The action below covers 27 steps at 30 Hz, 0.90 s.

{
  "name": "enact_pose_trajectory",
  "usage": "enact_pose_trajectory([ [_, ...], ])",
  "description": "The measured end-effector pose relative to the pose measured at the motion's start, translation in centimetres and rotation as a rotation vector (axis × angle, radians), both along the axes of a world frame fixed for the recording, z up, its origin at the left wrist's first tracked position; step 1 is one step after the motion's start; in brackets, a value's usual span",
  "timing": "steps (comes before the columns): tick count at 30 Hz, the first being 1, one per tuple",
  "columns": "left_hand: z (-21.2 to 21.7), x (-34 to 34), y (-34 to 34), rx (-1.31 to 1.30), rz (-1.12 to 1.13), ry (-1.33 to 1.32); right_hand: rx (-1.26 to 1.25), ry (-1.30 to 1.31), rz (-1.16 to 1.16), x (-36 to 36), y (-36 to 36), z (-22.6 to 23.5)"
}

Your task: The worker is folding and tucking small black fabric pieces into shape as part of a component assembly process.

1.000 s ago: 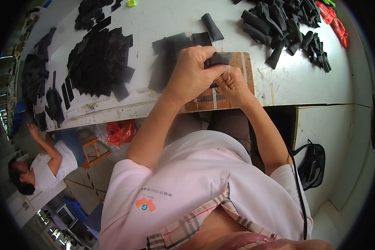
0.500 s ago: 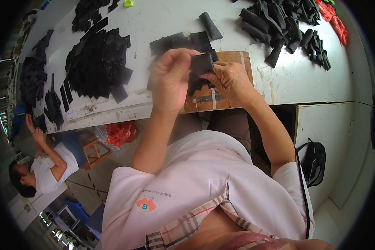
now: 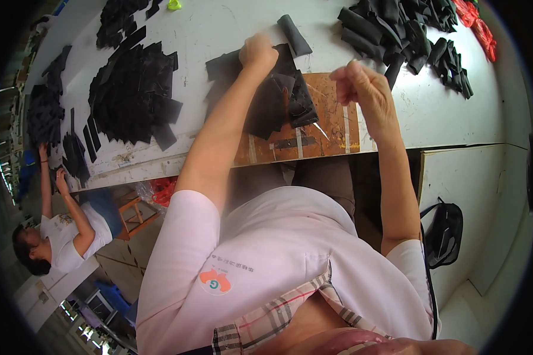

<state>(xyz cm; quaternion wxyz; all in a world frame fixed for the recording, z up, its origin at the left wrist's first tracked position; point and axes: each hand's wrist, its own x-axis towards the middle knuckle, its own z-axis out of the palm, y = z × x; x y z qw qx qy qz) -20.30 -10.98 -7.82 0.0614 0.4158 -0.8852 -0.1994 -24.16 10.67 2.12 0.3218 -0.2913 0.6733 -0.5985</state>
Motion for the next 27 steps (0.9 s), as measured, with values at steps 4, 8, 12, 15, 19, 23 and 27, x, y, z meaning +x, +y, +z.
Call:
enact_pose_trajectory([
  [4, 1.6, 2.9, -2.1, 0.140, -0.129, 0.610, 0.099, -0.063, 0.021, 4.1, 1.1, -0.5],
  [8, 10.2, 9.0, -0.7, 0.312, -0.201, 0.839, 0.086, 0.258, 0.125, 7.1, 1.0, 0.7],
  [12, 14.5, 12.9, 2.3, 0.427, -0.425, 0.671, -0.023, 0.586, 0.031, 9.7, -0.1, 1.7],
  [15, 14.6, 14.3, 5.0, 0.549, -0.565, 0.529, -0.109, 0.566, -0.131, 10.7, -1.5, 1.6],
  [19, 13.1, 15.2, 7.8, 0.635, -0.433, 0.667, -0.051, 0.271, -0.017, 11.2, -0.9, -0.3],
  [23, 12.2, 15.9, 9.9, 0.824, -0.039, 0.908, 0.066, 0.603, -0.135, 11.2, -0.6, 0.0],
  [27, 12.2, 16.6, 10.5, 0.992, 0.082, 0.833, 0.099, 0.768, -0.165, 11.1, -0.3, 0.0],
])
